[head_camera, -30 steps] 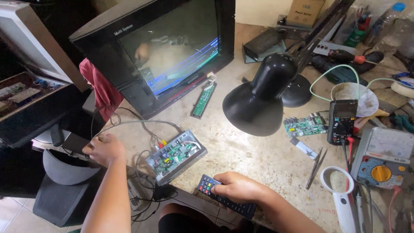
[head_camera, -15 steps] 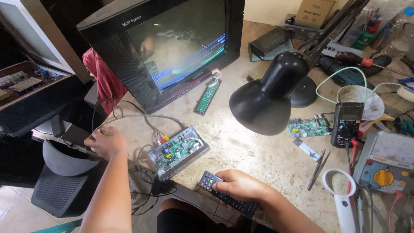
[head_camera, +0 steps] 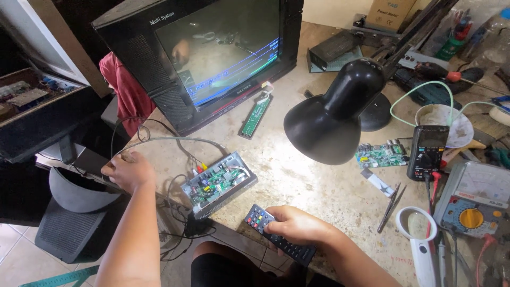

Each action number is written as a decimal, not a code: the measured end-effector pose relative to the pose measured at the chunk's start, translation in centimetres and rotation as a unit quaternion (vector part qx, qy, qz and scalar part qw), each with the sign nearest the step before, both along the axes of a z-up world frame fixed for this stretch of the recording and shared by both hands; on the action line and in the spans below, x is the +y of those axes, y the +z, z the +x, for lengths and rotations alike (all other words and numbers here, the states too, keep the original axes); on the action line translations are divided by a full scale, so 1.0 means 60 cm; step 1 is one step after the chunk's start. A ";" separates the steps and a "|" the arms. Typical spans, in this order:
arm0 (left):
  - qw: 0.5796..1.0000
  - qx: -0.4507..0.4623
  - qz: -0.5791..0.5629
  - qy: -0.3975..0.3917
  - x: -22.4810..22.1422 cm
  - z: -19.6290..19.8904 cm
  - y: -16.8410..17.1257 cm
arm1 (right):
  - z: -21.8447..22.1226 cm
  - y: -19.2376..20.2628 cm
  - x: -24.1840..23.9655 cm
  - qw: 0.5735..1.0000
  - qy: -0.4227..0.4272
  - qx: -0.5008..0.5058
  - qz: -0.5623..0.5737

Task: Performing a final functional inspection and testing of a repaired electronic device using a TV and remote control.

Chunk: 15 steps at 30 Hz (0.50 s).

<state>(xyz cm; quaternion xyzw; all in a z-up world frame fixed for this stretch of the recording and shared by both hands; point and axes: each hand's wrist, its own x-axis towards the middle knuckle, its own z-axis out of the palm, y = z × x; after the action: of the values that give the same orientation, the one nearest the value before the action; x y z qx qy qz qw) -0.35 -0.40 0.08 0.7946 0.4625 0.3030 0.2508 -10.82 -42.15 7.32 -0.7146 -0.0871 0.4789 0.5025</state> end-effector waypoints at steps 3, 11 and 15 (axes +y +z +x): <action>0.999 0.005 -0.038 -0.004 -0.006 -0.004 0.011 | -0.001 0.013 -0.001 0.999 0.007 0.042 0.024; 1.000 0.021 -0.011 0.001 0.000 0.001 0.005 | -0.004 0.022 0.001 0.998 0.008 0.070 -0.001; 0.999 0.015 -0.040 0.010 -0.010 -0.005 0.022 | -0.004 0.040 0.011 0.996 -0.005 0.086 -0.030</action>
<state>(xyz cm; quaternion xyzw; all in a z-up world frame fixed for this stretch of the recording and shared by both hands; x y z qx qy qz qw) -0.63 -1.00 1.39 0.7837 0.4856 0.2750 0.2725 -11.08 -41.50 9.72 -0.6859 -0.0256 0.5385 0.4889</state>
